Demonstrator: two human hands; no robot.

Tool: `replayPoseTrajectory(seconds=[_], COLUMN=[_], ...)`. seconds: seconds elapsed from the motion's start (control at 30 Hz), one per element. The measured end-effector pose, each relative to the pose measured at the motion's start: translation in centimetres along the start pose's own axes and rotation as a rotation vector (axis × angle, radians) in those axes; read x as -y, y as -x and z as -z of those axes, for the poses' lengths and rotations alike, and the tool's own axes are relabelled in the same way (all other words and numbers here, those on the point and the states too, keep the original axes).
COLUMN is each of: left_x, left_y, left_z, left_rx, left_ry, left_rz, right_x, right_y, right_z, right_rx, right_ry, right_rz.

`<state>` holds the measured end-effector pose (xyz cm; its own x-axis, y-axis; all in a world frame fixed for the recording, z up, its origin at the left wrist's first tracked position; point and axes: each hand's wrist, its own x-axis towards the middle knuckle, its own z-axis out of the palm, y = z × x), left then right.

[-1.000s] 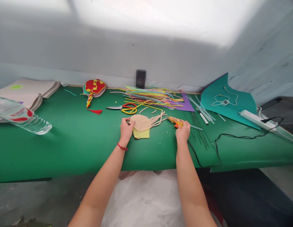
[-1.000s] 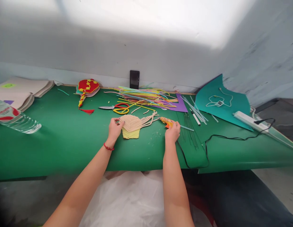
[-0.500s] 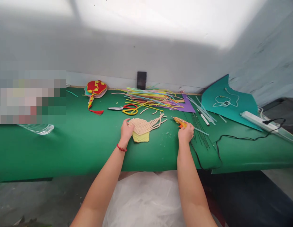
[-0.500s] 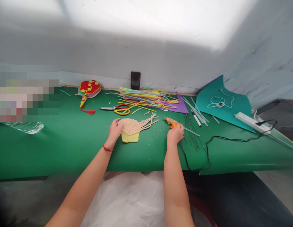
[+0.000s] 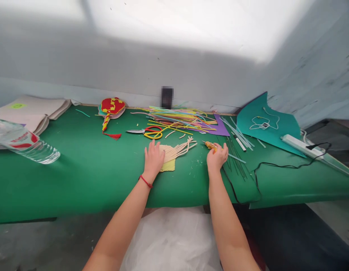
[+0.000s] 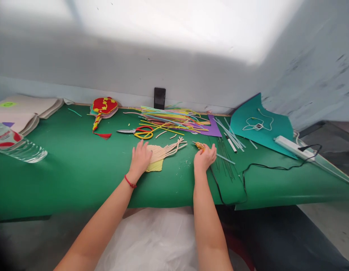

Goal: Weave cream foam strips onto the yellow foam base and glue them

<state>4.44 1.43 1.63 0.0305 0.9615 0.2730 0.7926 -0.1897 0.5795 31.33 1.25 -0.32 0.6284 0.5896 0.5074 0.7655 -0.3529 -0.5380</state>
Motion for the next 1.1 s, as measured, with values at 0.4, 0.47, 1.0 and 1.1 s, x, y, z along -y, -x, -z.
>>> replayPoseTrajectory(seconds=[0.4, 0.47, 1.0, 1.1], left_x=[-0.3, -0.2, -0.9, -1.0], left_y=[1.5, 1.5, 2.5, 2.4], left_z=[-1.4, -1.1, -1.9, -1.7], left_rx=[0.194, 0.187, 0.227, 0.240], left_ry=[-0.218, -0.236, -0.318, -0.349], left_rz=[-0.149, -0.127, -0.164, -0.171], right_x=[8.3, 8.6, 15.1, 16.0], right_y=[1.5, 2.4, -6.7, -9.4], right_z=[-4.3, -4.7, -9.5, -11.4], right_rx=[0.420, 0.452, 0.468, 0.470], right_ry=[-0.223, -0.229, -0.179, -0.132], right_rz=[0.632, 0.702, 0.868, 0.856])
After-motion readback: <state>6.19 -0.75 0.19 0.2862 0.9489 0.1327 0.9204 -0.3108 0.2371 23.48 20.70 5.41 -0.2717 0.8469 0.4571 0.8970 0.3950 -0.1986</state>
